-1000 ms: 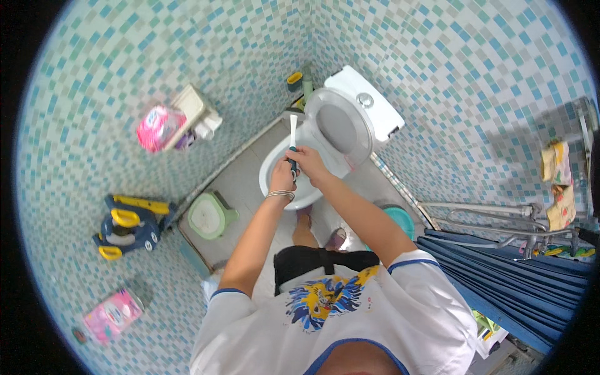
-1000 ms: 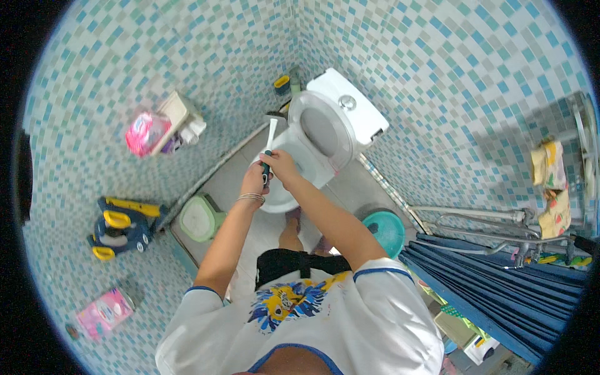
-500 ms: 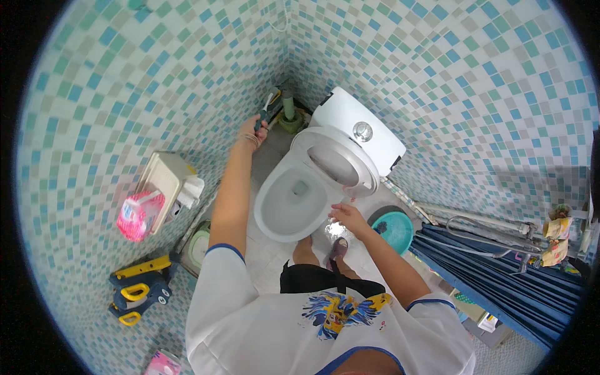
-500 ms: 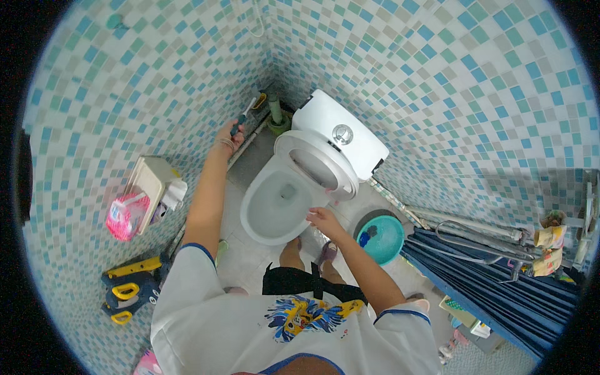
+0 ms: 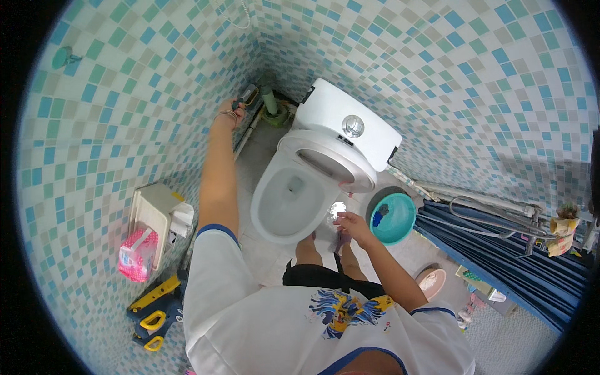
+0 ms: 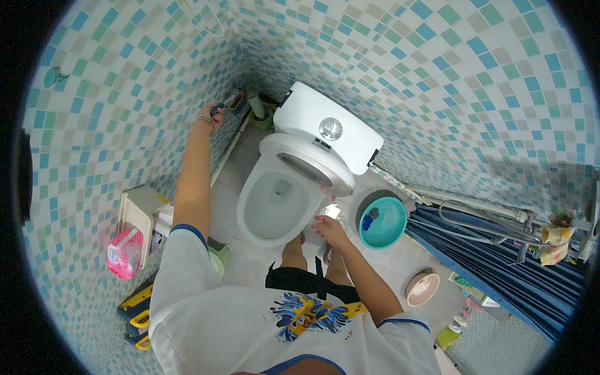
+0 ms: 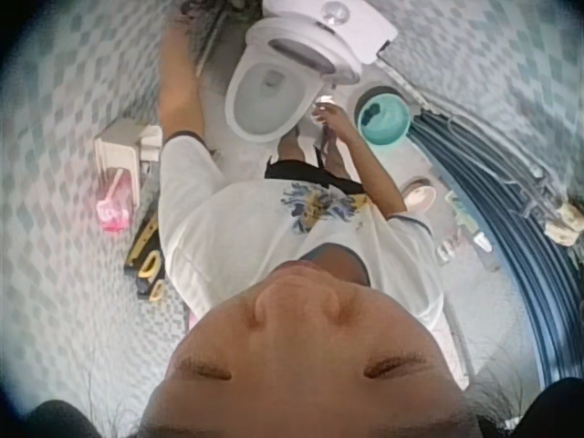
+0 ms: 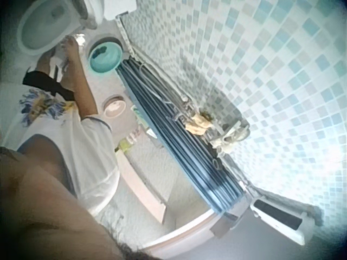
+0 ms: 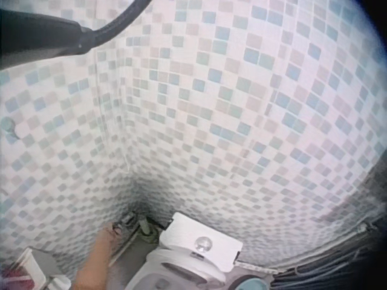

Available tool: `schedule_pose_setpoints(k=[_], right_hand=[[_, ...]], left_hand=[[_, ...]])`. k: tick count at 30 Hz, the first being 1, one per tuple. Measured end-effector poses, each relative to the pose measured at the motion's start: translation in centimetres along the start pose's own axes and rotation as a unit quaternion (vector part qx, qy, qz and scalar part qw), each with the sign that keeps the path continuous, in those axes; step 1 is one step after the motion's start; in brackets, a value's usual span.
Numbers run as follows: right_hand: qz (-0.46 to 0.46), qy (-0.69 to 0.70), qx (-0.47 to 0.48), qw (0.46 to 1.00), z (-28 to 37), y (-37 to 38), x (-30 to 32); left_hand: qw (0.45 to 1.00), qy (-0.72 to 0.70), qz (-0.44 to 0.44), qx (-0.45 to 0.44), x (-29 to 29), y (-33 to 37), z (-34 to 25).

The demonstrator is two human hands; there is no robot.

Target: The person carries a basin of water into the bathroom and pours it into the toilet bowl. They then use a steel wool pad and a blue cloth to scrub the basin and the toilet bowl. Finally, they use a toilet brush to scrub the inside of the bowl and rinse it with water from a handheld shower head.

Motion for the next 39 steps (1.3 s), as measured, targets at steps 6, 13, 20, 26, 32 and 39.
schedule_pose_setpoints(k=[6, 13, 20, 26, 32, 39], right_hand=[[-0.032, 0.041, -0.008, 0.999, -2.3, -1.0, 1.5], [-0.059, 0.05, 0.001, 0.997, -4.0, -1.3, 3.7], [-0.084, 0.072, 0.01, 0.994, -5.5, -3.0, 6.3], [-0.132, 0.088, 0.008, 0.987, -9.6, -7.8, 11.9], [-0.19, 0.147, 0.009, 0.971, -17.8, -15.2, 19.3], [-0.231, 0.207, 0.03, 0.95, -31.0, -23.9, 28.4]], left_hand=[[0.996, -0.055, -0.03, 0.061, -0.3, 3.7, -0.6], [0.985, -0.133, 0.047, -0.097, -4.3, -0.1, -1.1], [0.981, 0.096, 0.137, -0.101, 1.8, -0.1, 9.3], [0.98, 0.179, 0.09, 0.02, 11.6, -2.3, 26.7], [0.954, 0.283, 0.044, 0.094, 11.7, -9.4, 43.7], [0.835, 0.526, 0.158, 0.013, 1.3, -18.8, 61.9]])
Point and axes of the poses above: each hand's wrist, its own y-axis towards the middle knuckle, its own x-axis out of the back of the hand, z = x × y, the point moved 8 cm from there along y, towards the middle knuckle, and after that the axes turned 7 degrees about x, right-handed, at the moved point
